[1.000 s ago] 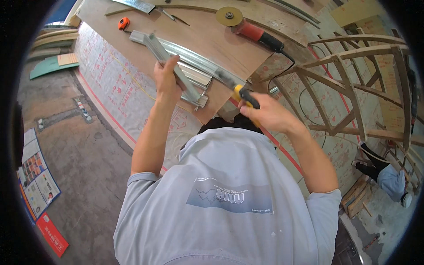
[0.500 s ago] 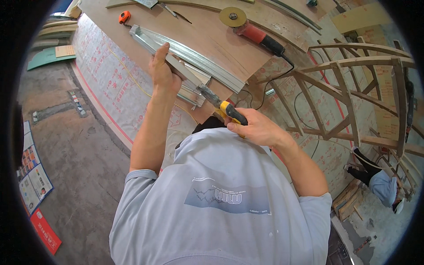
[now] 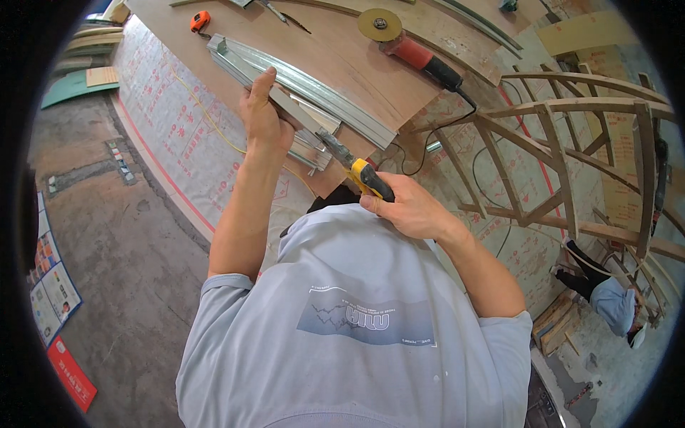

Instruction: Cutting and trimming metal profiles using an angle grinder and tin snips in a renovation environment.

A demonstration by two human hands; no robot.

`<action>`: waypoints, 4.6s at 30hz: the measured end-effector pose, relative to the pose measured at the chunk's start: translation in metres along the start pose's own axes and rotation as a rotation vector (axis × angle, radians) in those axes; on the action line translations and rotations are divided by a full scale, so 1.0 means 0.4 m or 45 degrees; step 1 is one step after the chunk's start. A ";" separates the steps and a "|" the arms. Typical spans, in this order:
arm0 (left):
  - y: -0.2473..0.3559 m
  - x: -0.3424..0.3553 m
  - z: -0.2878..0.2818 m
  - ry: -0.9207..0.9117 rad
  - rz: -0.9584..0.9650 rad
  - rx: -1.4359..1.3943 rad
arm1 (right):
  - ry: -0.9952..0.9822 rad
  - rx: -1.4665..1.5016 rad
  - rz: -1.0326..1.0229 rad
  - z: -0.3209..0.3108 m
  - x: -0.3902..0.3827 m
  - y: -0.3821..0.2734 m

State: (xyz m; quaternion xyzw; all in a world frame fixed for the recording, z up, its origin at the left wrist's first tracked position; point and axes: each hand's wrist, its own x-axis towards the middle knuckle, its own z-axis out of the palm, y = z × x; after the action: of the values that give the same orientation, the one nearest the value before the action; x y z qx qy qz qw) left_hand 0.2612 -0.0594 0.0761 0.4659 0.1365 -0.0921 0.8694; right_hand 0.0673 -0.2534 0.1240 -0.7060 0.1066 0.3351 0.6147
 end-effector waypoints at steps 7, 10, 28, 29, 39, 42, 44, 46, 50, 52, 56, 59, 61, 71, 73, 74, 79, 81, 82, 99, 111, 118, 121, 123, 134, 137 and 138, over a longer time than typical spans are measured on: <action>-0.001 0.003 -0.007 0.045 -0.052 0.055 | -0.040 0.032 0.067 0.003 0.001 -0.022; -0.009 0.011 -0.007 0.046 -0.018 0.009 | -0.034 0.058 0.063 0.005 0.001 -0.018; -0.029 0.012 -0.011 0.020 0.098 0.230 | 0.264 -0.189 -0.004 0.047 0.022 0.012; -0.024 0.006 -0.008 0.020 0.097 0.230 | 0.263 -0.189 -0.002 0.046 0.023 0.012; -0.015 -0.062 -0.001 -0.538 0.569 1.218 | 0.001 -0.387 0.317 0.003 0.020 -0.037; 0.039 0.014 -0.051 -0.354 0.529 0.817 | 0.017 -0.394 0.216 -0.017 0.006 0.011; 0.072 0.027 -0.057 -0.356 0.355 0.511 | 0.031 -0.301 0.153 -0.033 -0.001 0.039; 0.092 0.016 -0.054 -0.306 -0.074 -0.112 | -0.057 0.027 0.125 -0.046 0.001 0.044; 0.057 0.006 -0.072 -0.107 -0.035 -0.384 | -0.101 0.112 -0.024 -0.050 0.005 0.004; 0.056 0.011 -0.082 -0.114 -0.051 -0.405 | -0.134 -0.017 -0.006 -0.051 0.007 -0.010; 0.061 0.020 -0.094 -0.291 -0.010 -0.448 | -0.143 -0.127 -0.064 -0.051 0.006 -0.029; 0.070 0.016 -0.093 -0.408 -0.003 -0.456 | -0.162 -0.152 0.015 -0.043 -0.002 -0.047; 0.071 0.010 -0.089 -0.484 -0.015 -0.472 | -0.094 -0.177 0.046 -0.034 -0.002 -0.052; 0.054 0.008 -0.080 -0.645 -0.053 -0.537 | 0.115 -0.504 -0.301 -0.013 -0.007 -0.022; 0.053 0.007 -0.079 -0.656 -0.053 -0.548 | 0.125 -0.489 -0.365 -0.016 -0.005 -0.018; 0.053 0.007 -0.079 -0.658 -0.048 -0.552 | 0.125 -0.488 -0.365 -0.017 -0.005 -0.019; 0.050 0.004 -0.080 -0.678 -0.033 -0.592 | 0.108 -0.465 -0.328 -0.020 -0.006 -0.022; 0.052 0.000 -0.079 -0.693 -0.011 -0.592 | 0.112 -0.444 -0.321 -0.020 -0.005 -0.021; 0.052 -0.001 -0.078 -0.693 -0.011 -0.593 | 0.117 -0.424 -0.315 -0.020 -0.005 -0.021; -0.032 -0.128 -0.062 -0.910 0.417 0.882 | 0.032 -0.907 0.151 -0.075 0.087 0.011; -0.223 0.012 -0.392 0.519 -0.008 0.620 | 0.022 -0.467 0.475 -0.109 0.191 0.165; -0.220 0.015 -0.377 0.347 -0.147 0.573 | 0.401 -0.692 0.257 -0.163 0.219 0.232; -0.254 0.021 -0.453 0.465 -0.034 1.081 | 0.378 -0.706 0.290 -0.163 0.223 0.200; -0.207 -0.009 -0.366 0.427 -0.145 0.990 | 0.437 -0.723 0.257 -0.165 0.205 0.216; -0.097 0.156 -0.255 -1.099 1.126 2.609 | 0.364 -0.515 0.189 -0.095 0.130 0.211; -0.099 0.225 -0.191 -1.471 0.530 2.813 | 0.401 -0.498 0.158 -0.100 0.116 0.238; -0.099 0.235 -0.185 -1.475 0.549 2.805 | 0.424 -0.493 0.136 -0.101 0.107 0.243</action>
State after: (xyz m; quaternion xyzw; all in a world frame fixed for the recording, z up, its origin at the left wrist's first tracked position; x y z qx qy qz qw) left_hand 0.3273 -0.0225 -0.0244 0.8456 -0.4910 -0.2037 -0.0494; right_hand 0.0588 -0.3016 0.0215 -0.8493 0.1773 0.2604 0.4235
